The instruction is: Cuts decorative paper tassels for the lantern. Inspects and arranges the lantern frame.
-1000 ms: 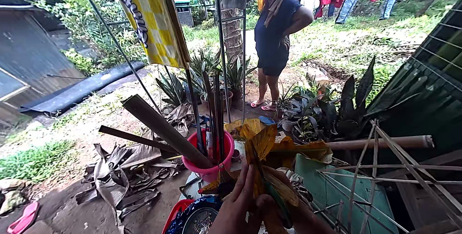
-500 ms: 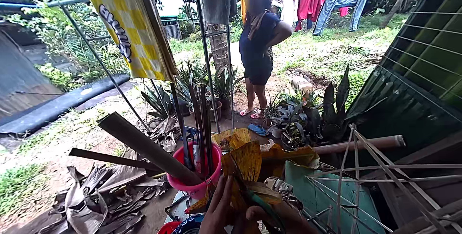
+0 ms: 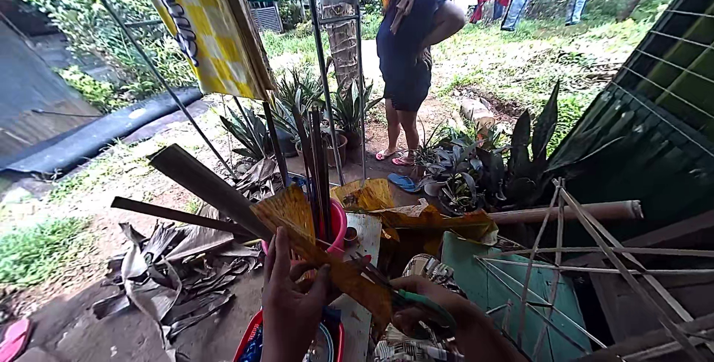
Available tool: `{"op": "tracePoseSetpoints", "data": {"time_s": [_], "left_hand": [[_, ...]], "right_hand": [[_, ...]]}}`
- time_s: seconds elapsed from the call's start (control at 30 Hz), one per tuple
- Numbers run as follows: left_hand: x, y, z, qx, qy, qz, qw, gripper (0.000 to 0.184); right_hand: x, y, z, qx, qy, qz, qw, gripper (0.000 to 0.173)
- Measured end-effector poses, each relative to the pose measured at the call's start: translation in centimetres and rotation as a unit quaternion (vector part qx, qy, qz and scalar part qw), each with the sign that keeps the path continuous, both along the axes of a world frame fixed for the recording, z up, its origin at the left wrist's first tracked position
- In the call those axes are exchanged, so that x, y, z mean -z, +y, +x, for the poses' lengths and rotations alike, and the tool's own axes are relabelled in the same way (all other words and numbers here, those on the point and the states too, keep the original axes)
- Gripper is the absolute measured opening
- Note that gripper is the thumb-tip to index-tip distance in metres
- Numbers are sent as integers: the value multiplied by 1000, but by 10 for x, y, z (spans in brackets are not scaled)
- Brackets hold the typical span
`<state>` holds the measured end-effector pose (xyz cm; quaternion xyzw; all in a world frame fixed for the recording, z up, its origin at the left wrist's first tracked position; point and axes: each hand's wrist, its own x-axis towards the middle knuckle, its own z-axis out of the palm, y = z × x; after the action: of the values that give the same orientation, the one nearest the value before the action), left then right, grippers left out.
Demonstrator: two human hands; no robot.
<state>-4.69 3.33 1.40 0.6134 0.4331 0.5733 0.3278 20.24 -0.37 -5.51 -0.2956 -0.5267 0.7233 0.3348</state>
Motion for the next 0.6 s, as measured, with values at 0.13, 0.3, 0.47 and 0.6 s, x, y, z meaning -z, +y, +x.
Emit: {"op": "tracePoseSetpoints", "data": {"time_s": [0.13, 0.3, 0.47, 0.6], "left_hand": [[-16, 12, -14, -25, 0, 7, 1000, 101], [-37, 16, -22, -41, 9, 21, 999, 104], [-54, 17, -23, -55, 18, 28, 998, 108], [-59, 23, -29, -64, 26, 42, 997, 108]], "right_hand": [[11, -2, 27, 71, 6, 80, 994, 47], [2, -11, 41, 74, -93, 138, 983, 60], [-5, -11, 37, 93, -167, 139, 972, 67], [-8, -7, 37, 121, -165, 154, 967, 69]]}}
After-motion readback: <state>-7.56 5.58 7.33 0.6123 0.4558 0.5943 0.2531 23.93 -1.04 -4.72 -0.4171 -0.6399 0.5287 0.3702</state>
